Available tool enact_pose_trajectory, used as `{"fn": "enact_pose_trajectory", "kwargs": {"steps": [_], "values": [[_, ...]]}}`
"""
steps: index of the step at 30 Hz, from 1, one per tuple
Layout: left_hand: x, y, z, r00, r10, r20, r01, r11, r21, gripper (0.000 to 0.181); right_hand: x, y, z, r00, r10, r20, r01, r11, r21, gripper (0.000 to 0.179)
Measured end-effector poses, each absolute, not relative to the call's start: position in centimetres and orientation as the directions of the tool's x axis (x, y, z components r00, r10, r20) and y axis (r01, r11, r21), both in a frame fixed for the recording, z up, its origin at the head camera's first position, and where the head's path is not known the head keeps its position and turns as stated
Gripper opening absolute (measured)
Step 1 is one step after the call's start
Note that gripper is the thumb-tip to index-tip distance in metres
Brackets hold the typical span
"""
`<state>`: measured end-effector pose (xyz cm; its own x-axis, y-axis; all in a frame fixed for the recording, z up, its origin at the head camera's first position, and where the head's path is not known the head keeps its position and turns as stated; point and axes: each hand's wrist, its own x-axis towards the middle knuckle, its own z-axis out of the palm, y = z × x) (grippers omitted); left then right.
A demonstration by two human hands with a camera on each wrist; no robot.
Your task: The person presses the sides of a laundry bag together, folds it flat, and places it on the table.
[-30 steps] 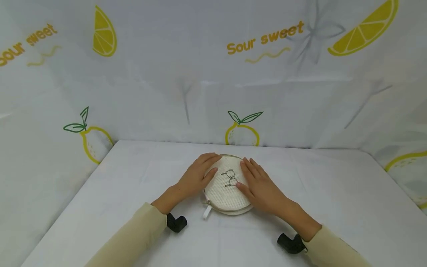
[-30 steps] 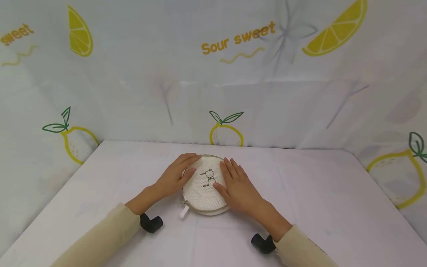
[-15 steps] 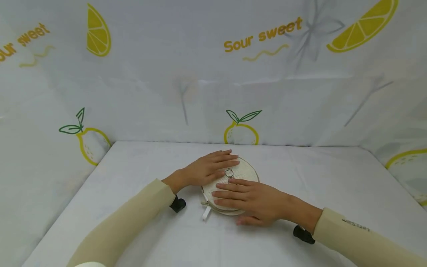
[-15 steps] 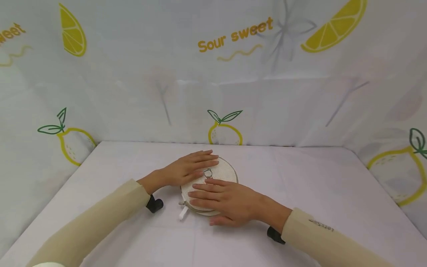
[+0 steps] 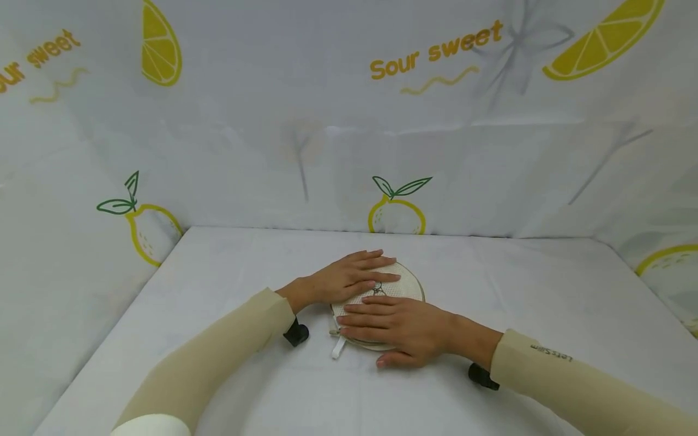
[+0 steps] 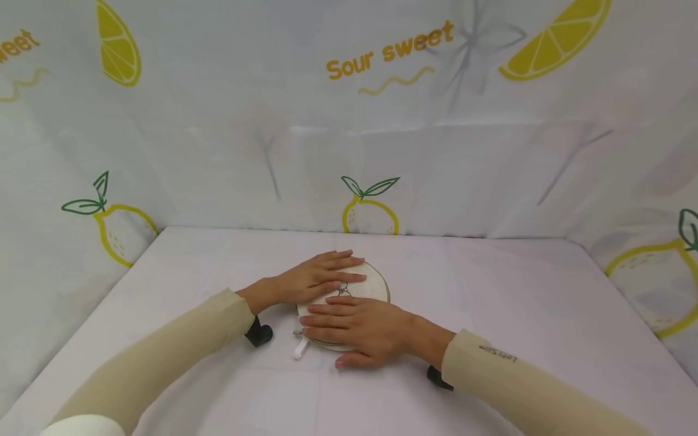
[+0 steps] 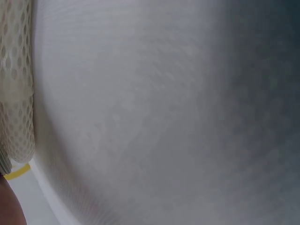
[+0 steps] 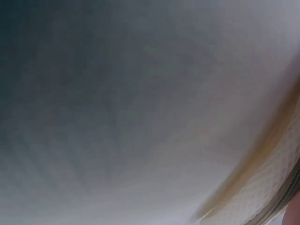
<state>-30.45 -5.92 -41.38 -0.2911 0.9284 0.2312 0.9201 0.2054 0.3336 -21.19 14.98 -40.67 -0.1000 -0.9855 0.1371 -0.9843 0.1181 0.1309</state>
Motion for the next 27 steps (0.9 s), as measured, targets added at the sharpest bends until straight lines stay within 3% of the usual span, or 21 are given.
{"fn": "enact_pose_trajectory", "kwargs": {"steps": [12, 27], "values": [[-30.17, -5.78, -41.7, -0.332, 0.936, 0.117, 0.904, 0.281, 0.322, 0.045, -21.06, 14.78, -40.97, -0.147, -0.986, 0.082, -0.987, 0.152, 0.052, 0.071], [-30.0, -5.87, -41.58, -0.323, 0.944, 0.067, 0.91, 0.291, 0.295, 0.045, -21.2, 14.69, -41.39, -0.137, -0.989, 0.05, -0.99, 0.138, 0.023, 0.073]]}}
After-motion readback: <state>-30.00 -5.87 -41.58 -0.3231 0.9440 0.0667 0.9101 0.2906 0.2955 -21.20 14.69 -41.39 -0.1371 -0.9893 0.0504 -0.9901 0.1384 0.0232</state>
